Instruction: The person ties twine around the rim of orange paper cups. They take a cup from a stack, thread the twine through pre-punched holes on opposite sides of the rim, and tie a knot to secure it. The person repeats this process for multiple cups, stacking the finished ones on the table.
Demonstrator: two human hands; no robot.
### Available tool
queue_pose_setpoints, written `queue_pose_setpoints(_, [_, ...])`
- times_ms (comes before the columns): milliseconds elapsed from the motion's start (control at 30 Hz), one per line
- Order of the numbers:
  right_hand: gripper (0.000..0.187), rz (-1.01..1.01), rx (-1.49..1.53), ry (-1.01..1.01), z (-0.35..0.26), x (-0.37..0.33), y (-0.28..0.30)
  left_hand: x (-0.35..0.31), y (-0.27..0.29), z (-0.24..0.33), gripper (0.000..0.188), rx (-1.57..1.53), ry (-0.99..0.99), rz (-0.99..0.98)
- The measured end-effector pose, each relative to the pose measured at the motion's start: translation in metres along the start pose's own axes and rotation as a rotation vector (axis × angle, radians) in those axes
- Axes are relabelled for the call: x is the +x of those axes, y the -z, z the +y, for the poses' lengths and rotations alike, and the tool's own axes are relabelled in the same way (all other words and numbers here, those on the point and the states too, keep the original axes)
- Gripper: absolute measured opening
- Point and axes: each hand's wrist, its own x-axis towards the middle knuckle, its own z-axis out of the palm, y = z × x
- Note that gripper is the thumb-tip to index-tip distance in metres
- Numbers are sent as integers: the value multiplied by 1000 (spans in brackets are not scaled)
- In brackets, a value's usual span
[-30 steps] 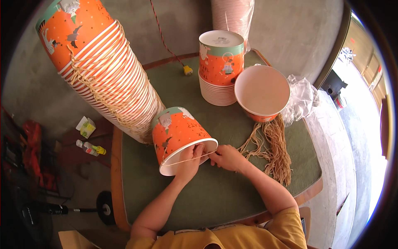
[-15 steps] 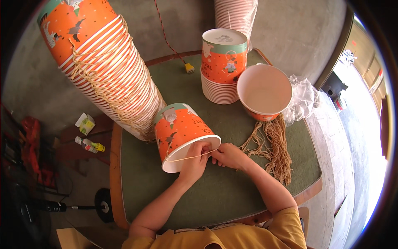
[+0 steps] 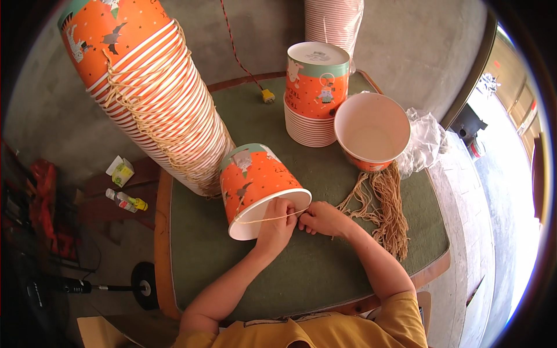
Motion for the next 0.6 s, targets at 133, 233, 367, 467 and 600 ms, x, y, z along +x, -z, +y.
queue_pose_setpoints(133, [26, -11, 12, 29, 3, -1, -1, -2, 0, 2, 16, -85, 111, 32])
queue_pose_setpoints(233, [25, -19, -12, 49, 5, -1, -1, -3, 2, 3, 12, -35, 104, 64])
queue_pose_setpoints(367, [25, -61, -60, 33, 0, -2, 2, -7, 3, 2, 10, 70, 62, 54])
queue_pose_setpoints(467, [28, -72, -78, 56, 6, 1, 1, -6, 2, 1, 9, 55, 73, 27])
queue_pose_setpoints(600, [34, -76, -95, 77, 4, 0, 0, -4, 6, 1, 5, -162, 114, -19])
